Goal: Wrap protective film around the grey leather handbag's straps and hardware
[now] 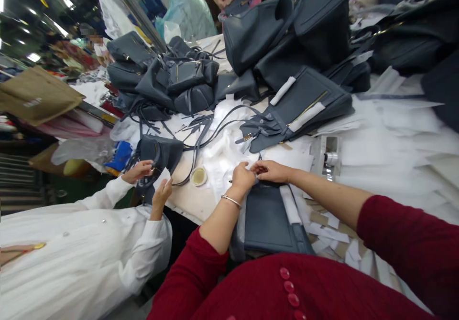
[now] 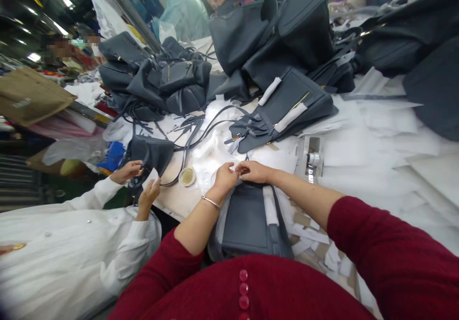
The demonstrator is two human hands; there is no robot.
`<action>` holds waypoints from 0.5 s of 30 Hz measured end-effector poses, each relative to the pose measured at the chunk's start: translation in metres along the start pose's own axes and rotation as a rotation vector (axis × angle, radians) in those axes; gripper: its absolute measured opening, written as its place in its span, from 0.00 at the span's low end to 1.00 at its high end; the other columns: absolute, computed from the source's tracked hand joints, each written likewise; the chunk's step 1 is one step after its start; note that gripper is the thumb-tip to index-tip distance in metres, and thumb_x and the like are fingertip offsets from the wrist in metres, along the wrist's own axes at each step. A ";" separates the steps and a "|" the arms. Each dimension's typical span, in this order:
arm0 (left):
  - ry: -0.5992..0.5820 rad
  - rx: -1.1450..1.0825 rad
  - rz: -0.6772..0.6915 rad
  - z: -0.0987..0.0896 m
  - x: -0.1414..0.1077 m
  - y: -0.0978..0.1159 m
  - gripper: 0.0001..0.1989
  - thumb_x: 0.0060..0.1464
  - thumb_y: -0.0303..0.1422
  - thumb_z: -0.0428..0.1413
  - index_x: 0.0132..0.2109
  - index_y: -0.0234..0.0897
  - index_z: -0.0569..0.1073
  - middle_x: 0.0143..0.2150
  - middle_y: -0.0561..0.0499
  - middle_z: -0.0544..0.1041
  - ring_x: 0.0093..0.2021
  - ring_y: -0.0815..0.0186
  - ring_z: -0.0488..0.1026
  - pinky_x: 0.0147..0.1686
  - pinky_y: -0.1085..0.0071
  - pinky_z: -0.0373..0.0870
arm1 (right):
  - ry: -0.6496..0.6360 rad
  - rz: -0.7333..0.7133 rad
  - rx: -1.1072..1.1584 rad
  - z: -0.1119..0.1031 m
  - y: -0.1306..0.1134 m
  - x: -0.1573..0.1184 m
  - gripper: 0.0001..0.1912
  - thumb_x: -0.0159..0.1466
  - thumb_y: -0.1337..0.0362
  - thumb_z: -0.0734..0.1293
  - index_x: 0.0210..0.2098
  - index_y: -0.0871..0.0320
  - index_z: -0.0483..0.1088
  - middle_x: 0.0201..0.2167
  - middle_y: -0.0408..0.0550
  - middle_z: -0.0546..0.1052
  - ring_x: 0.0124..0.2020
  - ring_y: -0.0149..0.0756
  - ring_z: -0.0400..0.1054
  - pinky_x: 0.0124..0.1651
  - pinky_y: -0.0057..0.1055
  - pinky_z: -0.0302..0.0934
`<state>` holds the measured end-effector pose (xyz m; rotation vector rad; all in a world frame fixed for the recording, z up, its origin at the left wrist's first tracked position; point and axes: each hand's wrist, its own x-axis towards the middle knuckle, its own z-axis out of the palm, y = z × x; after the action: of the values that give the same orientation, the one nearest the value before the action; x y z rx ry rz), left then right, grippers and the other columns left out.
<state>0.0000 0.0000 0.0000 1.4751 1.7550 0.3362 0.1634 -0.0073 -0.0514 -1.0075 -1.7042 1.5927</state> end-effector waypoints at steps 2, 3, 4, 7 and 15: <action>-0.024 -0.079 -0.068 0.001 0.002 -0.001 0.31 0.45 0.24 0.64 0.58 0.26 0.71 0.39 0.41 0.81 0.42 0.57 0.78 0.45 0.65 0.73 | -0.037 -0.011 -0.034 -0.003 -0.006 -0.003 0.23 0.52 0.65 0.70 0.48 0.61 0.72 0.40 0.47 0.78 0.38 0.38 0.72 0.43 0.33 0.65; -0.041 -0.127 -0.098 0.002 0.003 -0.001 0.31 0.46 0.25 0.64 0.59 0.25 0.70 0.39 0.41 0.81 0.40 0.58 0.79 0.42 0.66 0.74 | -0.033 -0.010 -0.060 -0.003 -0.009 -0.003 0.25 0.51 0.64 0.71 0.49 0.60 0.72 0.40 0.47 0.78 0.39 0.39 0.71 0.43 0.33 0.65; -0.059 -0.177 -0.122 0.003 0.003 0.000 0.32 0.46 0.25 0.63 0.60 0.24 0.68 0.39 0.40 0.81 0.39 0.59 0.79 0.39 0.68 0.74 | -0.021 -0.004 -0.083 -0.002 -0.012 -0.003 0.26 0.50 0.63 0.73 0.49 0.60 0.73 0.39 0.47 0.78 0.38 0.39 0.71 0.42 0.33 0.64; -0.109 -0.314 -0.156 0.004 -0.001 0.005 0.34 0.48 0.23 0.62 0.62 0.21 0.65 0.42 0.38 0.81 0.37 0.61 0.80 0.35 0.72 0.74 | 0.026 0.035 -0.087 0.006 -0.015 0.001 0.19 0.51 0.62 0.72 0.43 0.59 0.76 0.32 0.42 0.78 0.34 0.37 0.70 0.38 0.31 0.63; -0.163 -0.409 -0.054 -0.027 -0.019 -0.008 0.33 0.53 0.31 0.61 0.64 0.28 0.63 0.42 0.43 0.81 0.35 0.67 0.78 0.38 0.72 0.73 | 0.114 0.114 -0.003 0.015 -0.002 0.006 0.09 0.51 0.60 0.70 0.29 0.60 0.77 0.22 0.40 0.76 0.26 0.32 0.68 0.31 0.27 0.61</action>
<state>-0.0249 -0.0116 0.0197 1.1272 1.4877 0.4991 0.1476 -0.0103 -0.0512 -1.1924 -1.5981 1.5712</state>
